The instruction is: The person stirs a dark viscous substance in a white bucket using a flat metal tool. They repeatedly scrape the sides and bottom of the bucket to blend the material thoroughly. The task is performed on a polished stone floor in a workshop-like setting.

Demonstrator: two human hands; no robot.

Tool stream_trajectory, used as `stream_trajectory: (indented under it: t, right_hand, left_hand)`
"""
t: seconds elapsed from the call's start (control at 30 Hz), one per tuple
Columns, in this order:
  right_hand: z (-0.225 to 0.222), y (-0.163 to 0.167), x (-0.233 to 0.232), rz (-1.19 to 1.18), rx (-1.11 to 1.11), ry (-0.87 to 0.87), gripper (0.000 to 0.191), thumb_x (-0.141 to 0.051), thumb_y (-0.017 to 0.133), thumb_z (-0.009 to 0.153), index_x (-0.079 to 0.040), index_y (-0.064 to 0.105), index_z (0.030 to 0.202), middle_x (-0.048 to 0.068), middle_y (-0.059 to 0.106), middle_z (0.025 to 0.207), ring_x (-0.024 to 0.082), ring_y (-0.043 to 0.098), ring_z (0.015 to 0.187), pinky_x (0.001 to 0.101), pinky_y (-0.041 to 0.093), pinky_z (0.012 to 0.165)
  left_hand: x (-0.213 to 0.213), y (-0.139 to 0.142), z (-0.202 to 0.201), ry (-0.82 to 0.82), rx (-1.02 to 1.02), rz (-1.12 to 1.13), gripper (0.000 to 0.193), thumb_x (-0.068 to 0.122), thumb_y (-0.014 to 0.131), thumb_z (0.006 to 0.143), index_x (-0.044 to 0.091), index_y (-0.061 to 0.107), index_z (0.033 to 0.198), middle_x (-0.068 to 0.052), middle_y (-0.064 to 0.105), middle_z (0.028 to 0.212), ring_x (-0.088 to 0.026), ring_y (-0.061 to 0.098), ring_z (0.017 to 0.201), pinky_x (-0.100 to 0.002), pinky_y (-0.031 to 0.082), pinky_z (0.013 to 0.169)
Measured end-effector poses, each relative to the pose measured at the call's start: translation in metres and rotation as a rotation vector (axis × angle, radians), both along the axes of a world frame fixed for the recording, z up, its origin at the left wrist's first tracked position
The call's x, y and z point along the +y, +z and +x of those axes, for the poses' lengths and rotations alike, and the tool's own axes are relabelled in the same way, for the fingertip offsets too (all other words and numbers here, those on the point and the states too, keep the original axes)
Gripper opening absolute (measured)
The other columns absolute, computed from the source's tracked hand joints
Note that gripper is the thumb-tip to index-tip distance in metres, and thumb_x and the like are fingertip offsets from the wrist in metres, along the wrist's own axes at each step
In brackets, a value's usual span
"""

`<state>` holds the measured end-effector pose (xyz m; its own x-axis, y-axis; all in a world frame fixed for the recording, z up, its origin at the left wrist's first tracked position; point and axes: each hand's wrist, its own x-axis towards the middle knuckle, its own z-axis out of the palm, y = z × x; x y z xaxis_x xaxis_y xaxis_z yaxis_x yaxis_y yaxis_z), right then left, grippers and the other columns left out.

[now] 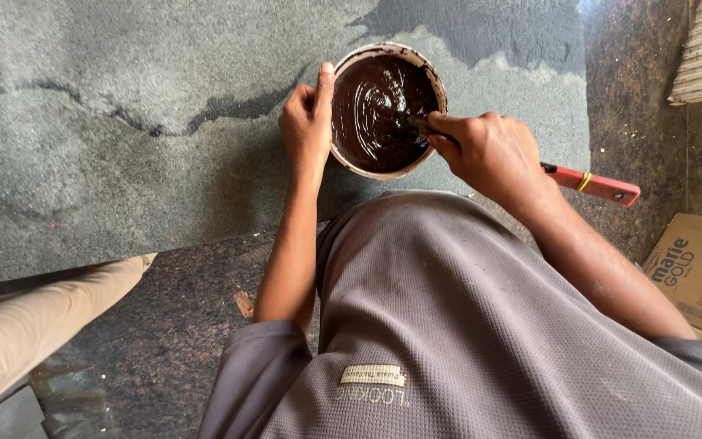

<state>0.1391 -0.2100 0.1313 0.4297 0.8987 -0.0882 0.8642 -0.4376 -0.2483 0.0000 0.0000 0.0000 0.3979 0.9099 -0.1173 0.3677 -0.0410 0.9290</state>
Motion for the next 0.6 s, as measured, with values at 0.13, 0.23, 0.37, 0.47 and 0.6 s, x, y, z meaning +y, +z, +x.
stream_trajectory:
  t: [0.13,0.23,0.37,0.47,0.6]
  right_hand:
    - [0.008,0.012,0.001,-0.047,-0.001,0.019,0.032,-0.042,0.062,0.104,-0.020,0.078,0.122,0.010,0.065,0.057,0.024,0.054,0.036,0.0396,0.044,0.037]
    - [0.017,0.023,0.001,-0.096,-0.002,0.030,0.034,-0.045,0.061,0.103,-0.022,0.078,0.121,0.009,0.064,0.054,0.021,0.051,0.034,0.0375,0.041,0.036]
    - [0.034,0.030,-0.002,-0.116,-0.045,0.076,0.035,-0.047,0.061,0.103,-0.023,0.078,0.122,0.006,0.063,0.052,0.018,0.047,0.033,0.0345,0.039,0.034]
    - [0.039,0.029,-0.002,-0.120,-0.070,0.124,0.033,-0.044,0.060,0.105,-0.022,0.077,0.123,0.004,0.064,0.054,0.017,0.046,0.033,0.0340,0.038,0.034]
    - [0.041,0.029,-0.002,-0.230,-0.035,0.126,0.032,-0.037,0.059,0.106,-0.021,0.072,0.130,0.005,0.064,0.052,0.020,0.048,0.033,0.0363,0.040,0.033]
  left_hand:
    - [0.002,0.004,0.008,0.004,0.000,-0.018,0.060,0.065,0.062,0.091,0.014,0.055,0.061,0.003,0.052,0.054,-0.009,0.050,0.049,-0.028,0.041,0.046]
    - [0.001,0.007,0.013,0.013,-0.008,-0.017,0.060,0.065,0.062,0.091,0.014,0.054,0.060,0.002,0.051,0.053,-0.009,0.050,0.048,-0.029,0.043,0.046]
    - [0.000,0.008,0.022,0.019,-0.016,-0.047,0.059,0.066,0.062,0.090,0.015,0.054,0.061,0.002,0.051,0.053,-0.009,0.051,0.048,-0.030,0.044,0.045]
    - [-0.001,0.009,0.029,0.023,-0.016,-0.022,0.060,0.067,0.062,0.091,0.015,0.055,0.061,0.003,0.053,0.054,-0.009,0.052,0.049,-0.030,0.045,0.046]
    - [-0.003,0.009,0.037,0.041,0.005,-0.062,0.060,0.068,0.061,0.089,0.014,0.057,0.063,0.002,0.056,0.056,-0.011,0.053,0.050,-0.031,0.045,0.046]
